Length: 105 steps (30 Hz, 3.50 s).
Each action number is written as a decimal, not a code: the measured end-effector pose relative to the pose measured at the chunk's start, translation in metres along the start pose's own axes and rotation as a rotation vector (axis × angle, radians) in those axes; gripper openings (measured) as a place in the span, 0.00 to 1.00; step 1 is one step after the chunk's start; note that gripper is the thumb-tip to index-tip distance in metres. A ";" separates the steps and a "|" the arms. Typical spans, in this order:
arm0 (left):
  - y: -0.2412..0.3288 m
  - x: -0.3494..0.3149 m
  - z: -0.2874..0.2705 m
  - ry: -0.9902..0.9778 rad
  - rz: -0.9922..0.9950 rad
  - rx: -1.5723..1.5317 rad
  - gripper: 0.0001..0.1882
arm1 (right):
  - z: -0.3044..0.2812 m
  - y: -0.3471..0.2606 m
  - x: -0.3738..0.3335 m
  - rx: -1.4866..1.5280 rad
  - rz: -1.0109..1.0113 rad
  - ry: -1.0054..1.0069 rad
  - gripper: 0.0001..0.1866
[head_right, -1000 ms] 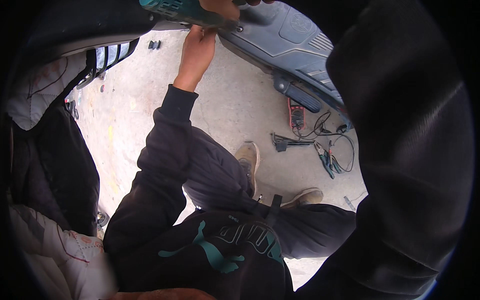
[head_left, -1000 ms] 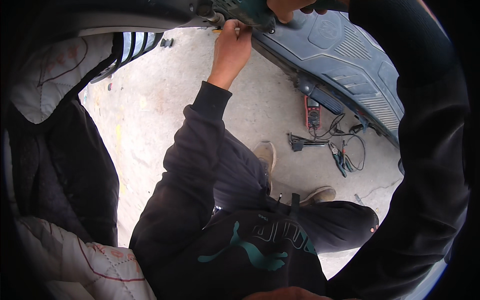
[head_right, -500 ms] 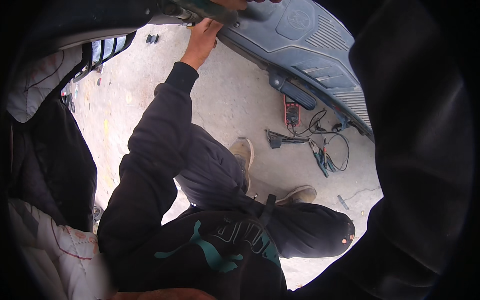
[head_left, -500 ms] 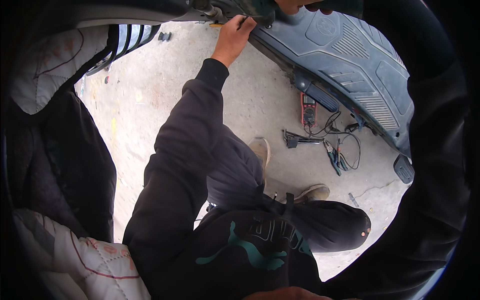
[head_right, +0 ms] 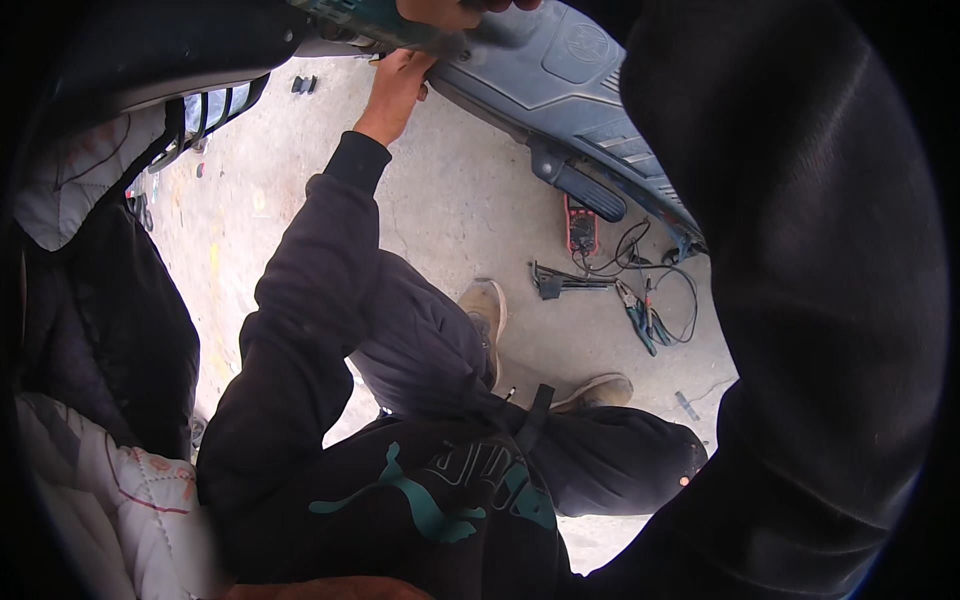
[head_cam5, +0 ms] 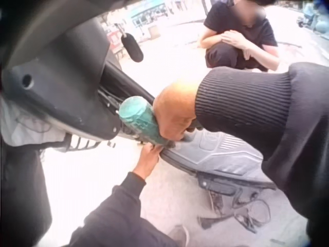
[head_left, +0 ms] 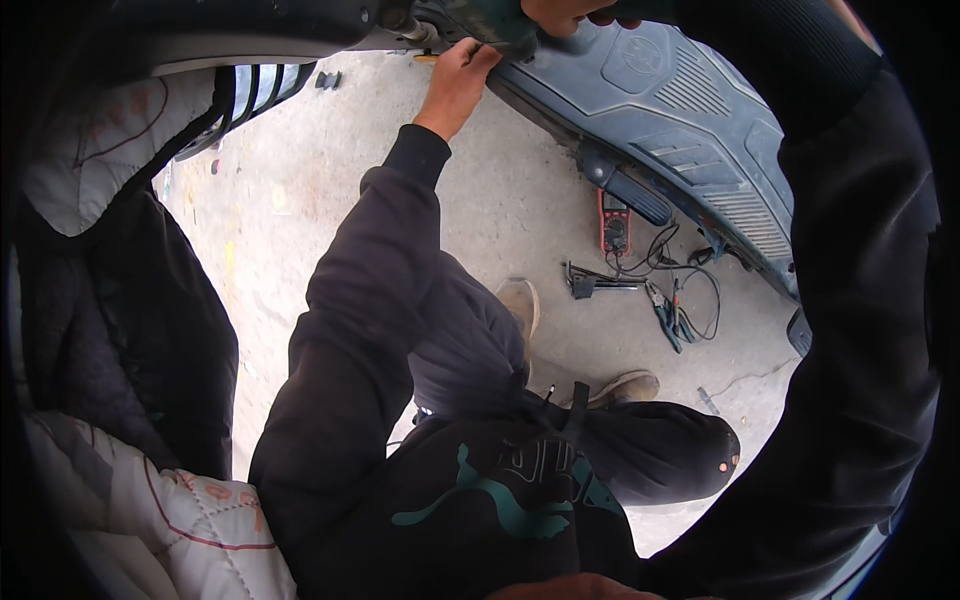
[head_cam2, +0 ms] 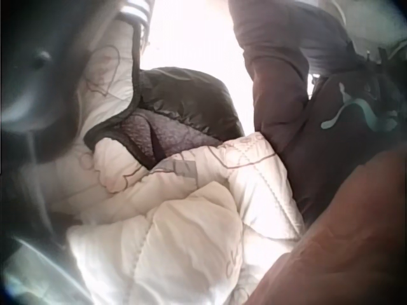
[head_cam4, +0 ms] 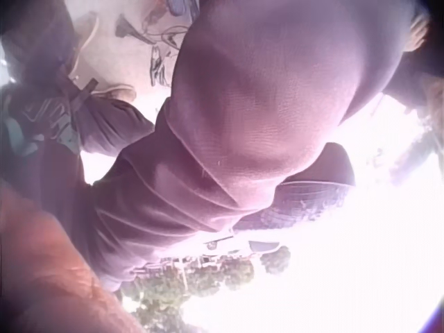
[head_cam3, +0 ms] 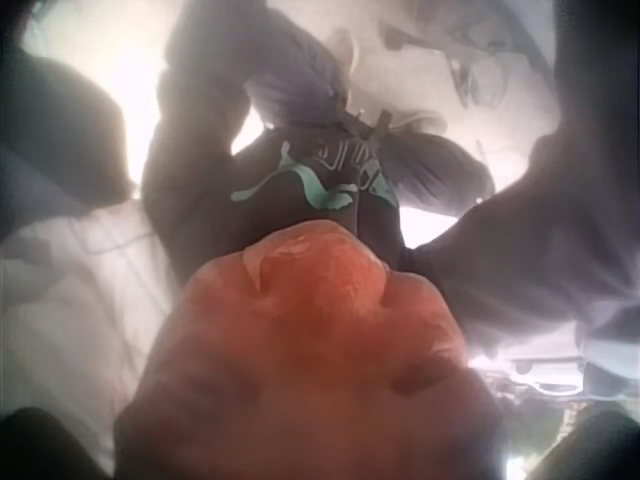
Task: The person aligns and secures a plastic floorboard onto an electric scooter using a cordless drill and a manual screwdriver. They fasten multiple screws along the edges of the panel to attach it to the scooter frame.
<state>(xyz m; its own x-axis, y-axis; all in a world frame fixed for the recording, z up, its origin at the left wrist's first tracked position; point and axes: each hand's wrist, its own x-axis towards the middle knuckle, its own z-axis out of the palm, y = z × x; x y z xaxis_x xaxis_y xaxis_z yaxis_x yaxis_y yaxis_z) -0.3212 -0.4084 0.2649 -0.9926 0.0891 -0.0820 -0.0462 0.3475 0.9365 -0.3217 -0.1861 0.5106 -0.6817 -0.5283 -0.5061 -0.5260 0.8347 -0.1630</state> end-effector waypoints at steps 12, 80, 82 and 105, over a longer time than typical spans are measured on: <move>-0.009 0.004 0.002 -0.042 0.086 -0.004 0.22 | 0.020 0.012 -0.007 0.093 -0.096 0.158 0.18; -0.182 -0.194 0.150 -0.542 -0.759 -0.806 0.10 | 0.678 -0.004 -0.173 1.358 0.367 0.491 0.19; -0.182 -0.174 0.155 -0.546 -0.780 -0.867 0.10 | 0.682 -0.010 -0.175 1.314 0.413 0.501 0.18; -0.193 -0.102 0.238 -0.508 -0.800 -0.127 0.27 | 0.643 -0.038 -0.121 1.083 0.521 -0.138 0.41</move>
<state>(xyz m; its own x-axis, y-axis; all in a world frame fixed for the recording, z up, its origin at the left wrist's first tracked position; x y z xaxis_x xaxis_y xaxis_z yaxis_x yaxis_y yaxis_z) -0.1843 -0.2622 0.0113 -0.4960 0.2741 -0.8239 -0.7311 0.3801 0.5666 0.1083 -0.0541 0.0336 -0.5904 -0.1243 -0.7975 0.5393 0.6744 -0.5043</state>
